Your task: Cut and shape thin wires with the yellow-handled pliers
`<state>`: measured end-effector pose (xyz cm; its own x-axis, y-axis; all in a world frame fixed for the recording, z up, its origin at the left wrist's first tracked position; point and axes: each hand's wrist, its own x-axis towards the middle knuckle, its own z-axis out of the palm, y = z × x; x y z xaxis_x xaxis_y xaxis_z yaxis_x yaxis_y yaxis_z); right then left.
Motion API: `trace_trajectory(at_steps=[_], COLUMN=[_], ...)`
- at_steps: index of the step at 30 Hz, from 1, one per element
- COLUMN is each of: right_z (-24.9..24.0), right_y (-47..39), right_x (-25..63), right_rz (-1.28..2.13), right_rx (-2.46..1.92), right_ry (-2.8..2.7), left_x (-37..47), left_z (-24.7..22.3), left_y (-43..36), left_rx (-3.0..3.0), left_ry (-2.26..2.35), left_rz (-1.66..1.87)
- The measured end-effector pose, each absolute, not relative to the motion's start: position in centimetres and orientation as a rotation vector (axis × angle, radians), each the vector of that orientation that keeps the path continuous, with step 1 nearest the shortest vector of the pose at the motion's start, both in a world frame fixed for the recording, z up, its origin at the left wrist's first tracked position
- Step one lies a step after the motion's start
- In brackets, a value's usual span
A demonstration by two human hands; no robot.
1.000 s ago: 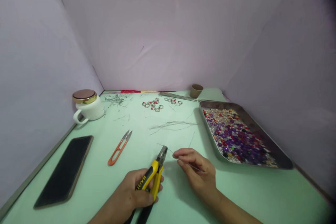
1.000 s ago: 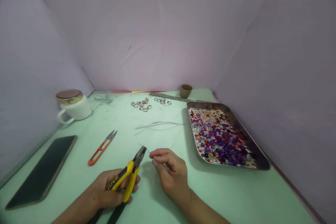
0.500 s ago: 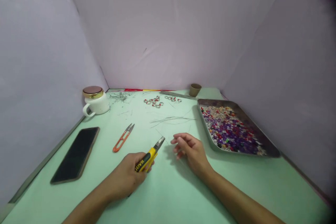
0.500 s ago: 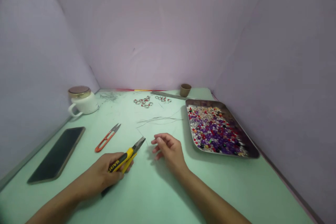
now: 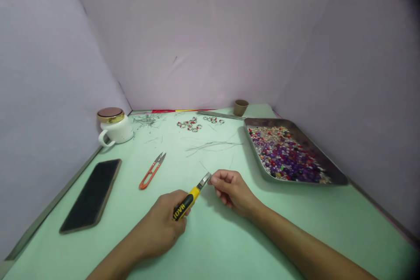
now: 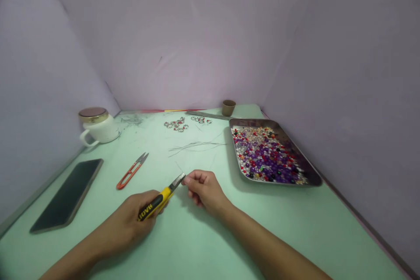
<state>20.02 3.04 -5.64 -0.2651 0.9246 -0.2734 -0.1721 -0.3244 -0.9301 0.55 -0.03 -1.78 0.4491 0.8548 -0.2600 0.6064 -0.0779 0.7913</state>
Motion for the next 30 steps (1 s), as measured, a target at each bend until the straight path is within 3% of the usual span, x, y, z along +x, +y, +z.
trace_trajectory(at_steps=[5,9,12,21,30], right_z=[-5.5,-5.4,-5.5,-5.7,-5.6], right_y=[2.8,2.3,2.2,2.0,1.7], right_x=[20.1,19.8,19.6,19.2,19.0], right_rz=[1.69,1.737,1.711,1.616,1.598], right_rx=[-1.107,-1.103,-1.122,-1.151,-1.152], right_ry=[-1.054,-1.047,-0.999,-0.962,-0.998], left_x=[0.1,-2.6,-4.2,-0.2,-0.5], left_z=[-1.5,-1.1,-0.5,-0.1,0.0], left_y=[0.9,3.1,3.8,-0.2,0.1], left_rx=[1.553,1.377,1.28,1.387,1.414], left_ry=[1.27,1.672,1.717,1.27,1.285], left_rz=[0.358,0.694,0.818,0.371,0.41])
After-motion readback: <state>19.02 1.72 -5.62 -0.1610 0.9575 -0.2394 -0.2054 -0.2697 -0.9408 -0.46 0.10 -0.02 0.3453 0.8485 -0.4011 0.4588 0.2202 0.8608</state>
